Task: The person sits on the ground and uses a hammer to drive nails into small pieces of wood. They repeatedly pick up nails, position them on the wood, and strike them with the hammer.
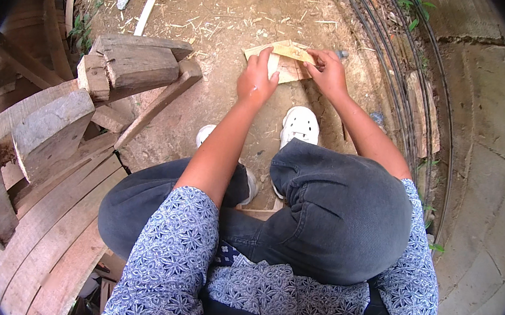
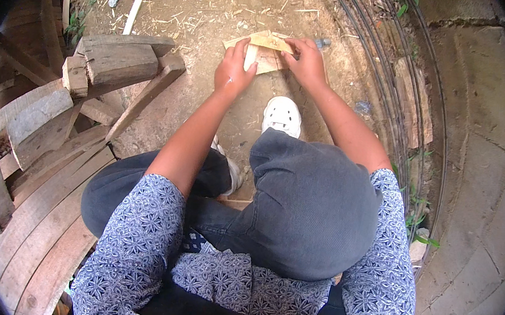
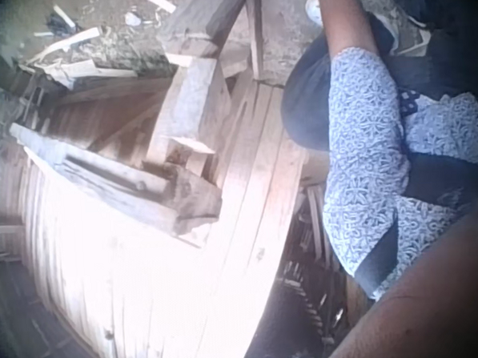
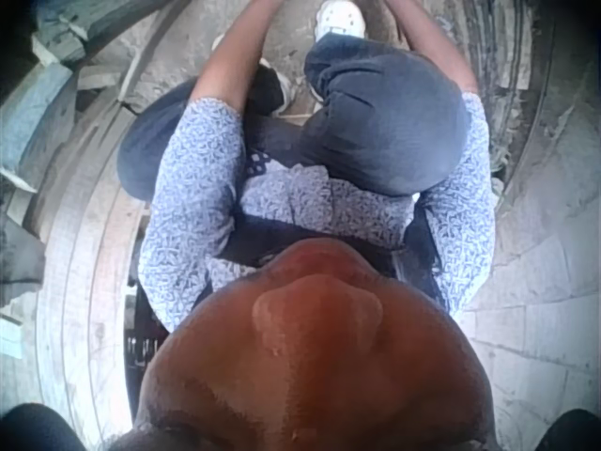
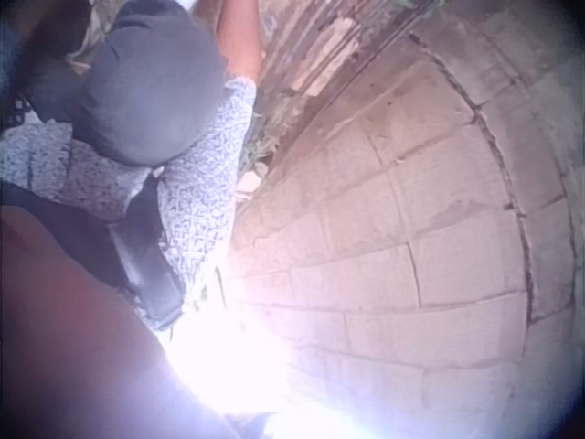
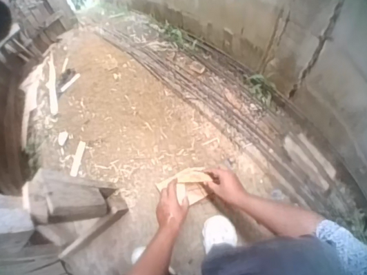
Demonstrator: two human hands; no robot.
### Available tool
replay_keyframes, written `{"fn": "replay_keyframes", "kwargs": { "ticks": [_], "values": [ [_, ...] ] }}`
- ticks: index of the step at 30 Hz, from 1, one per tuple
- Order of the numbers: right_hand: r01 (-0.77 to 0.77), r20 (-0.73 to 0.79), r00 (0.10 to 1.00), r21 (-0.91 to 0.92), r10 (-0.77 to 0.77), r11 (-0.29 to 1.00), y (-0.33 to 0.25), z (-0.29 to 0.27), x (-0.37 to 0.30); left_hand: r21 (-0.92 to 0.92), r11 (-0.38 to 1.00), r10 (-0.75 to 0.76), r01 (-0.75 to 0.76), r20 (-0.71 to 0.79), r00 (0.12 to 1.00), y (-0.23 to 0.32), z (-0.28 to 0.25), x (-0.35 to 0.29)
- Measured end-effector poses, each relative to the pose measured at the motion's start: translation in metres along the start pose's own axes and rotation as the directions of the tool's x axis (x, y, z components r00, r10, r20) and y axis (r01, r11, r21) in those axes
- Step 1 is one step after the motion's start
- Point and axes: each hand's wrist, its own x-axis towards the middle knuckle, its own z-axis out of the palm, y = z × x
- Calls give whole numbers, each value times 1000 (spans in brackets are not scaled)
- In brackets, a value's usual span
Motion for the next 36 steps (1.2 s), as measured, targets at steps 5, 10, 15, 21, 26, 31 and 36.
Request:
{"fn": "replay_keyframes", "kwargs": {
  "ticks": [5, 10, 15, 21, 26, 31, 36],
  "values": [
    [-9, 22, 1000, -23, 9, 1000, -2, 0, -1, -44, 999, 8, -8, 14, 1000, -2, -5, 1],
    [-10, 28, 1000, -65, 12, 998, -1, 0, 0, -89, 990, -103, 105, 30, 994, -4, -2, 1],
    [29, -15, 999, -67, -30, 997, 2, 2, 0, -27, 987, -155, 158, 94, 983, -9, -2, 2],
    [98, -37, 994, -43, -99, 994, 6, 2, -1, -24, 999, -25, 25, 4, 1000, -2, -9, -6],
    [101, -42, 994, -39, -103, 994, 4, 3, 0, 81, 996, 43, -48, 62, 997, 2, -18, -3],
    [19, 23, 1000, -35, -18, 999, -9, -1, 0, 163, 985, 41, -56, 95, 995, -1, -21, 2],
    [-15, 36, 999, -39, 16, 999, -10, -4, -1, 132, 991, -13, -6, 142, 990, 0, -17, 5]
  ]
}}
